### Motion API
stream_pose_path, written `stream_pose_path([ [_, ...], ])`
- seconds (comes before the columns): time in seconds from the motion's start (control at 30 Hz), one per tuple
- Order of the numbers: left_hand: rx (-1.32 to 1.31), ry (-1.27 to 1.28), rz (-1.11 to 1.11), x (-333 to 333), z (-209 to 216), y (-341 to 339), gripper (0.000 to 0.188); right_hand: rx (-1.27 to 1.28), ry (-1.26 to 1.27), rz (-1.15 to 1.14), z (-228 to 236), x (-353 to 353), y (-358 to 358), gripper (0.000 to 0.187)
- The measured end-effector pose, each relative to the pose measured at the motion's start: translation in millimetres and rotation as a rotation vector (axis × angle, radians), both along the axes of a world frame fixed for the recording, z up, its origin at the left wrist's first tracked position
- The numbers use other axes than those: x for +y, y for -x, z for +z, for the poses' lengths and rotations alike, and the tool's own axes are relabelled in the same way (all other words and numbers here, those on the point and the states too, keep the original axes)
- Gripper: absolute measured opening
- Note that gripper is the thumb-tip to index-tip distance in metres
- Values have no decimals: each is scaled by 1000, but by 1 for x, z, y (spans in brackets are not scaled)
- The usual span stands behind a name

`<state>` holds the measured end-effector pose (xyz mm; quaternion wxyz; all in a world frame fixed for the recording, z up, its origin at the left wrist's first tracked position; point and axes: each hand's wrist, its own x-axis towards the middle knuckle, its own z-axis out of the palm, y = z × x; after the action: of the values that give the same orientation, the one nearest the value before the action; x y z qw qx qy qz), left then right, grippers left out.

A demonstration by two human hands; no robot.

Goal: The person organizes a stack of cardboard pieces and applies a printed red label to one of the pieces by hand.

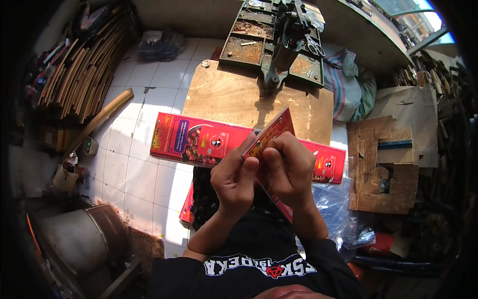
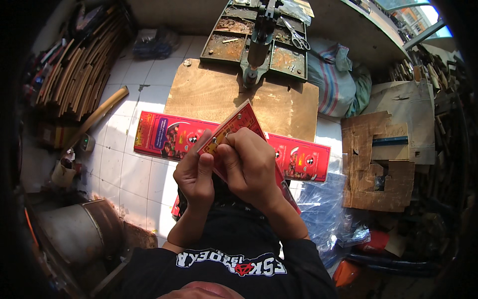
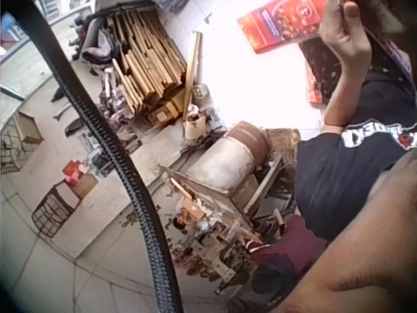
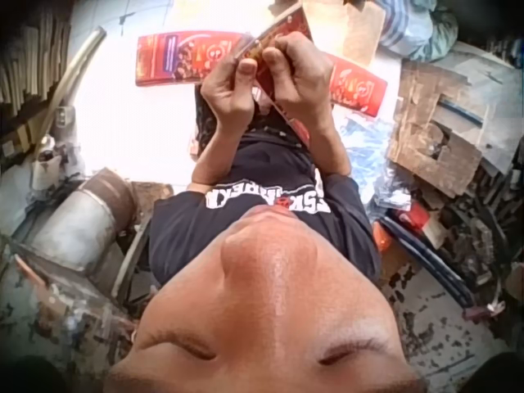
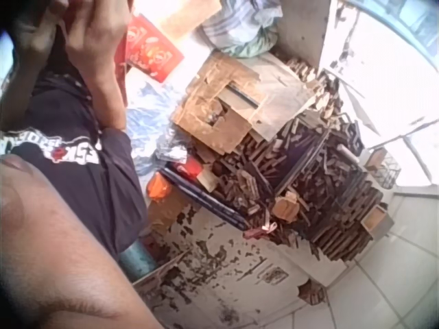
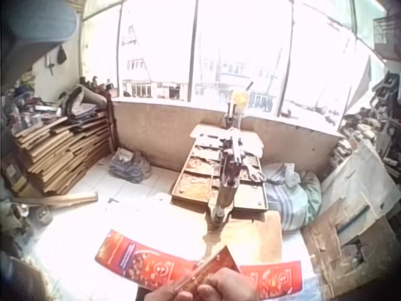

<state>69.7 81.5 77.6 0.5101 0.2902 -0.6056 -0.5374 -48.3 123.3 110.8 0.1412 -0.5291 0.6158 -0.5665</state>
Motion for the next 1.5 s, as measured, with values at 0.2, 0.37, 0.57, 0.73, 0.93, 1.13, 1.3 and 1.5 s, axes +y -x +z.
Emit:
stream_pose_path([
  [0.2, -55, 64, 40, 3, 3, -1, 32, 95, 36, -43, 3, -1, -5, 10],
  [0.37, -107, 111, 53, 3, 6, -4, 32, 125, 1, -64, 2, -2, -10, 10],
  [0.57, 3, -13, 19, 5, -1, -1, 33, 74, 40, -4, -6, -4, -2, 9],
  [0.73, 103, -120, -58, 6, -1, -3, 38, 2, 157, 59, -15, -2, 0, 9],
  [0.93, 249, -305, -163, -1, -3, 0, 37, -66, 73, 36, -18, 2, 5, 13],
  [1.13, 346, -393, -189, -6, -14, 1, 38, -143, 63, 6, -21, 0, 3, 14],
  [1.3, 377, -412, -189, -11, -19, 1, 35, -47, 54, -44, -18, -1, 4, 14],
  [1.5, 546, -538, -234, -19, -21, 4, 29, -133, 24, -148, -25, 9, 27, 10],
])
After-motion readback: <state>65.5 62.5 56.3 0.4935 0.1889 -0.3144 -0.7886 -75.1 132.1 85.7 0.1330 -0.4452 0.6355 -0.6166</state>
